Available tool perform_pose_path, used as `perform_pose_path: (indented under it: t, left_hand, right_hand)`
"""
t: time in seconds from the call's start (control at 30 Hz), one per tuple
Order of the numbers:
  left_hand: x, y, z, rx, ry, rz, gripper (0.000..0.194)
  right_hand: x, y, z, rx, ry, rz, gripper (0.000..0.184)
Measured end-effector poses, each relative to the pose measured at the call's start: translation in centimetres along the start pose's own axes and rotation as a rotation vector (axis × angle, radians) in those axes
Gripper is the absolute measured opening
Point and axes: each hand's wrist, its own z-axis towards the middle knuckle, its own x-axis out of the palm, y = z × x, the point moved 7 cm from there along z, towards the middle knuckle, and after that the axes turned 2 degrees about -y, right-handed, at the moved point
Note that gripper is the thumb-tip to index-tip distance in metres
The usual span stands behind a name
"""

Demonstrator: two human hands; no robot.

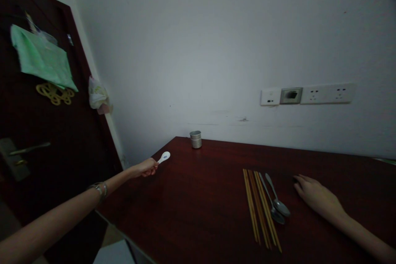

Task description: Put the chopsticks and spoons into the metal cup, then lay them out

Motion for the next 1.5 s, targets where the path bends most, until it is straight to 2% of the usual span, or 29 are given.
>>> perform_pose_path:
  t: [0.1,0.17,0.33,0.47,0.57,0.9,1.13,1.33,1.5]
  left_hand:
    - [-0.6,-2.8,-0.6,0.086,0.057,0.113,0.024]
    - [-1.0,-5.4,-0.9,0.147,0.037,0.198,0.025]
    - [-0.9,-13.6,-2.5,0.394,-0.042,0.327,0.030]
    - [0.5,-19.8,-4.3,0.682,-0.098,0.385,0.038]
    - [2.3,-22.6,-4.7,0.780,-0.099,0.362,0.043]
    - [9.8,-28.0,-2.5,0.804,0.010,-0.038,0.037]
    - [15.6,-30.2,-2.5,0.833,0.135,-0.367,0.037]
    - [21.3,-31.7,-4.2,0.853,0.215,-0.397,0.043]
    - [24.6,-33.0,-5.6,0.889,0.207,-0.333,0.045]
  right_hand:
    - [-0.3,0.2,0.0,0.010,0.016,0.000,0.045]
    - [-0.6,0.4,0.0,0.012,0.028,0.005,0.044]
    - [-1.4,0.9,-0.1,0.040,0.060,-0.008,0.043]
    - [-1.8,1.2,-0.1,0.045,0.081,-0.015,0.044]
    - [-2.1,1.3,0.0,0.061,0.080,0.003,0.043]
    - [-3.0,1.6,0.0,0.129,0.080,0.034,0.041]
    - [-3.0,1.6,0.1,0.161,0.080,0.077,0.042]
    - [-3.7,1.8,0.0,0.182,0.077,0.087,0.042]
    - [-3.6,1.7,-0.1,0.215,0.084,0.144,0.040]
